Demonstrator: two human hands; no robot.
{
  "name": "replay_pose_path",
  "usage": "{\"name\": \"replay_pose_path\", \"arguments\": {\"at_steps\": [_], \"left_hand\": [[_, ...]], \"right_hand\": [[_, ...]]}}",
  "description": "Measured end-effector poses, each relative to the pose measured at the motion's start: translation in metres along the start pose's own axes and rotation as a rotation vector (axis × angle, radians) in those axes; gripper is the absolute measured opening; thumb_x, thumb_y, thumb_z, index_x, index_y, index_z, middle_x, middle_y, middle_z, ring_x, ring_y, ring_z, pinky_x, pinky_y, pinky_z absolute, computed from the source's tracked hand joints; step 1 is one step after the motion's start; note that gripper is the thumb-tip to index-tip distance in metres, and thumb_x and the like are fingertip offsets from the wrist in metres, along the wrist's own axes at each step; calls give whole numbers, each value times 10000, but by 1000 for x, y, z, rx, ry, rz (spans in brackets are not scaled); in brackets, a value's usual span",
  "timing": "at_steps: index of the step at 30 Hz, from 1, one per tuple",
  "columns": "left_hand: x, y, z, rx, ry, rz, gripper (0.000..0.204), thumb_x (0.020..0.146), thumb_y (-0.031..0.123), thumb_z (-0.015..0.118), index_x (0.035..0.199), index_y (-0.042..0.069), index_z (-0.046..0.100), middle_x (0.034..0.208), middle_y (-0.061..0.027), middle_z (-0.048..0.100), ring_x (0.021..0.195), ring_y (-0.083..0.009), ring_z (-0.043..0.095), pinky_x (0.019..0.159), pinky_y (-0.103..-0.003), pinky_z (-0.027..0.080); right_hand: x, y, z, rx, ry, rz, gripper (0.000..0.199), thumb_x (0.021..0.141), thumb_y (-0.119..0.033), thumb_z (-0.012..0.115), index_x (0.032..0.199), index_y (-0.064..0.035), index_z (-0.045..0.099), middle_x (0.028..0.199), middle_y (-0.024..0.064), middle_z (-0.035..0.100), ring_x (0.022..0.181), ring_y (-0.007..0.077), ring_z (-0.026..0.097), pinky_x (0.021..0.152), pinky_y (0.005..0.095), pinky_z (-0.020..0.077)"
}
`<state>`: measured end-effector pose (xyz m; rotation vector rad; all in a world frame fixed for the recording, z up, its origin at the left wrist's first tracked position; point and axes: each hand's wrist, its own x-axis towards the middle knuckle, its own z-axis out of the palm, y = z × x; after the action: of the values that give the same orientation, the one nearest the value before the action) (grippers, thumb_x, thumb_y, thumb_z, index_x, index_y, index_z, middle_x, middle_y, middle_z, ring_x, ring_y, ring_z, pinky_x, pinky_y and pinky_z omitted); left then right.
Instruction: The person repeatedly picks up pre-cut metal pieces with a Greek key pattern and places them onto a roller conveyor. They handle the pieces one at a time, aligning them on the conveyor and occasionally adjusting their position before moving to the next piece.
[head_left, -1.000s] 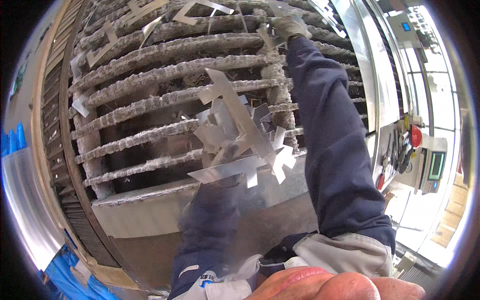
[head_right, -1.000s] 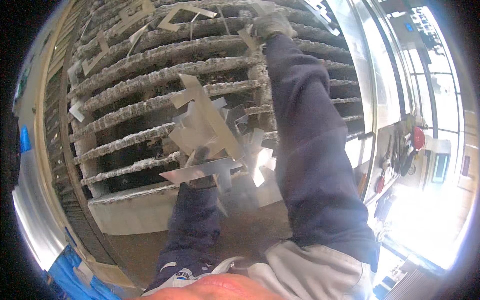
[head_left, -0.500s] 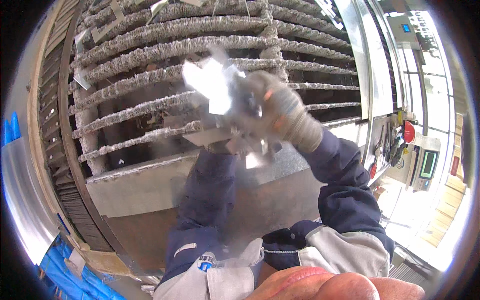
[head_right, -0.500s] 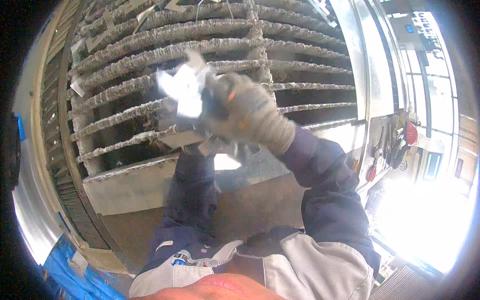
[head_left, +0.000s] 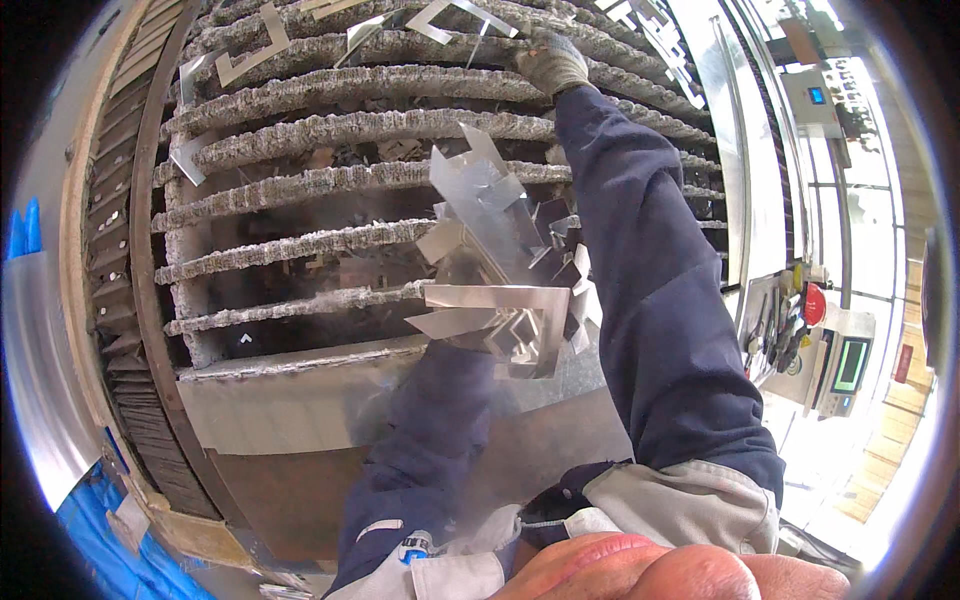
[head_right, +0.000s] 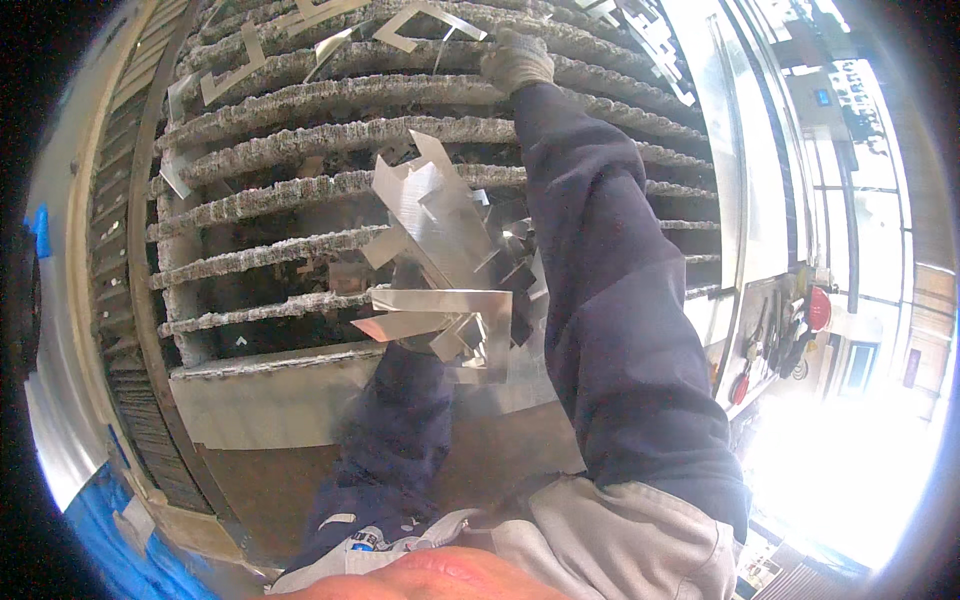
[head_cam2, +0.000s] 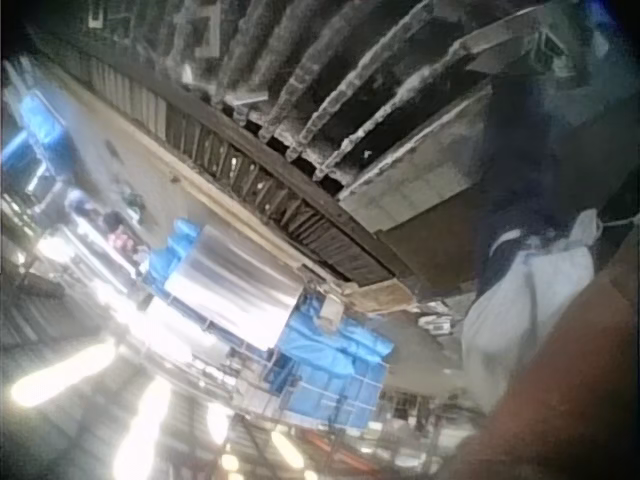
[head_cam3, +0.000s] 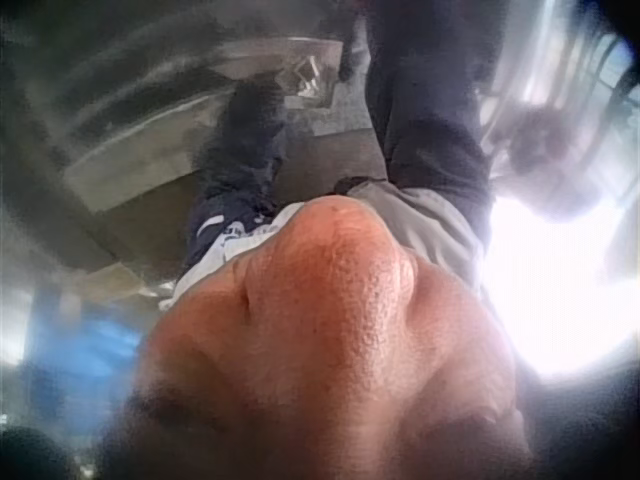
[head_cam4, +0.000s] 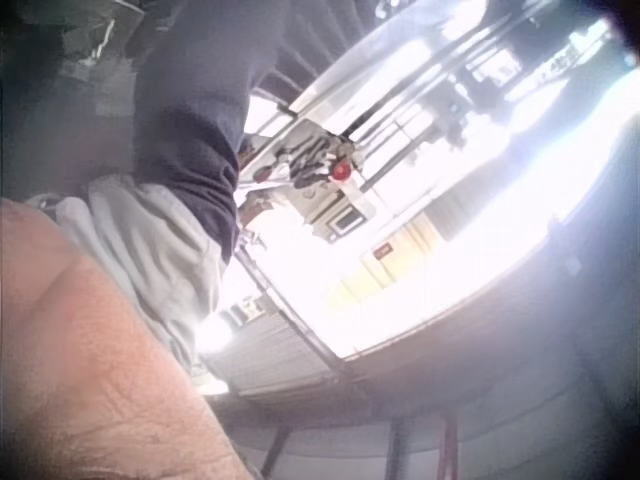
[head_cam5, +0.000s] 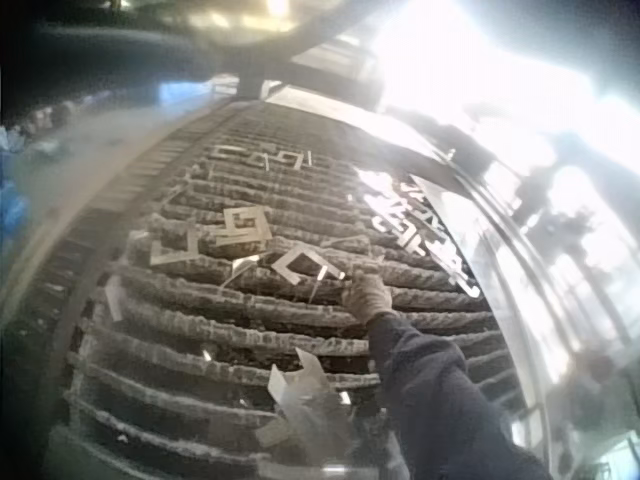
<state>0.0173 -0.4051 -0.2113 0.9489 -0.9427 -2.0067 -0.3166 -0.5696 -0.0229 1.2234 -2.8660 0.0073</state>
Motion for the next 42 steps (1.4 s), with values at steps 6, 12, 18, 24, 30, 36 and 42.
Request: {"name": "replay_pose_path", "arguments": {"at_steps": [6,12,18,24,30,36,42], "left_hand": [[-4,36,0,-967,-260,-291,401,1046,293,591,1384,97,503,1295,-42,584,1108,-161,603,897,-312,545],[-14,61,21,-1029,-392,-127,301,1043,206,578,1308,65,566,1118,-55,629,994,-141,637,771,-350,560],[-13,35,3,-540,-188,-124,364,1027,224,613,1341,49,556,1148,-60,629,998,-155,628,808,-355,551],[-7,11,-23,-1039,-281,-359,403,1031,262,610,1382,83,524,1290,-67,609,1093,-176,623,880,-330,557],[-6,24,-8,-957,-317,-254,401,1020,266,628,1349,54,540,1240,-71,630,1043,-157,648,853,-319,564],[-11,71,14,-634,-290,-155,351,995,330,671,1220,71,599,1123,-22,644,937,-118,633,800,-289,542],[-29,100,41,-752,-123,-221,298,988,311,687,1159,82,604,985,3,649,875,-100,619,758,-269,527]], "right_hand": [[-3,7,19,138,235,12,365,860,-346,569,1124,-145,721,1010,147,748,951,371,715,850,464,577],[5,17,22,87,204,-62,371,860,-285,586,1211,-222,688,1031,165,740,991,388,704,853,495,562],[19,30,44,-556,466,-446,264,893,-152,561,1079,-28,703,948,132,713,765,263,687,675,374,559],[31,26,61,77,410,-128,329,933,-241,538,1161,-27,640,931,204,721,827,375,711,720,479,571],[28,21,51,-786,238,-580,317,865,-349,671,940,-41,684,839,196,718,872,383,711,772,459,559],[36,35,64,120,316,48,263,881,-306,660,1012,-77,661,894,151,728,802,313,722,678,439,552],[37,54,76,57,556,-184,84,934,-174,574,996,-126,603,841,68,679,707,246,684,626,414,547]]}}
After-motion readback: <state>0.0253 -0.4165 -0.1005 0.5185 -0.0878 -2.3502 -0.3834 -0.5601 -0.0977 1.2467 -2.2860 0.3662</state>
